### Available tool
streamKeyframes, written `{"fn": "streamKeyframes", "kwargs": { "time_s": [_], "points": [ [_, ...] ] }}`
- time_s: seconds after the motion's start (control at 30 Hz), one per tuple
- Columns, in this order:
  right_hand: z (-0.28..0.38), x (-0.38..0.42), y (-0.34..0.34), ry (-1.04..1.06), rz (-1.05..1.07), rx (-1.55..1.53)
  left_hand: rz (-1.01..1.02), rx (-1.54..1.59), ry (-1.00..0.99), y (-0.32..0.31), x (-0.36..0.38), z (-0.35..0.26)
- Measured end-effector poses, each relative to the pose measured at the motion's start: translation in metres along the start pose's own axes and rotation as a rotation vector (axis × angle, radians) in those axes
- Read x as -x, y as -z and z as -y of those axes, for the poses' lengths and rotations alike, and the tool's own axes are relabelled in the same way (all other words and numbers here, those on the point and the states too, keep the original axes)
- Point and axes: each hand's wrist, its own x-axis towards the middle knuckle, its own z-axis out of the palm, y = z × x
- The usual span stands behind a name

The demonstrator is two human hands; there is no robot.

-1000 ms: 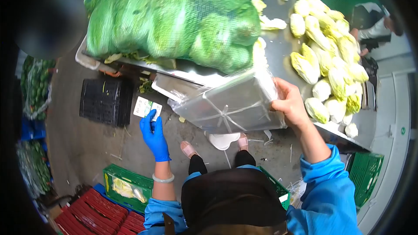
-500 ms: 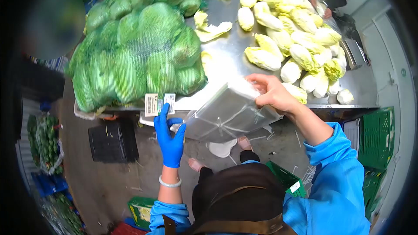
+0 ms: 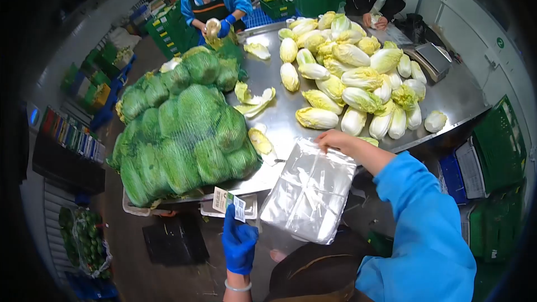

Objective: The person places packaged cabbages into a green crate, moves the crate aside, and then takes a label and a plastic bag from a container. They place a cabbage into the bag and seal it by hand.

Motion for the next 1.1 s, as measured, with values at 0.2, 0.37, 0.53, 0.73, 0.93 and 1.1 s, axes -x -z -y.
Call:
{"fn": "streamKeyframes", "kwargs": {
  "time_s": [0.2,0.37,0.53,0.73,0.93,1.1],
  "points": [
    [0.022,-0.146,-0.034,0.382,-0.025,0.958,-0.124,-0.148,-0.026,-0.034,-0.033,0.025],
    [0.012,-0.112,-0.078,1.042,-0.545,0.889,-0.089,-0.275,-0.075,-0.015,-0.059,0.086],
    [-0.054,0.019,-0.121,0.177,-0.043,0.522,-0.102,-0.284,-0.038,0.001,-0.056,0.093],
    [-0.125,0.035,-0.164,-0.052,-0.035,-0.215,0.088,-0.401,0.032,-0.005,-0.04,0.103],
    [-0.145,0.041,-0.162,0.15,-0.201,-0.49,0.098,-0.442,0.153,-0.011,-0.094,0.084],
    [-0.144,0.051,-0.153,0.156,-0.193,-0.553,0.341,-0.908,-0.219,-0.013,-0.166,0.125]
  ]
}}
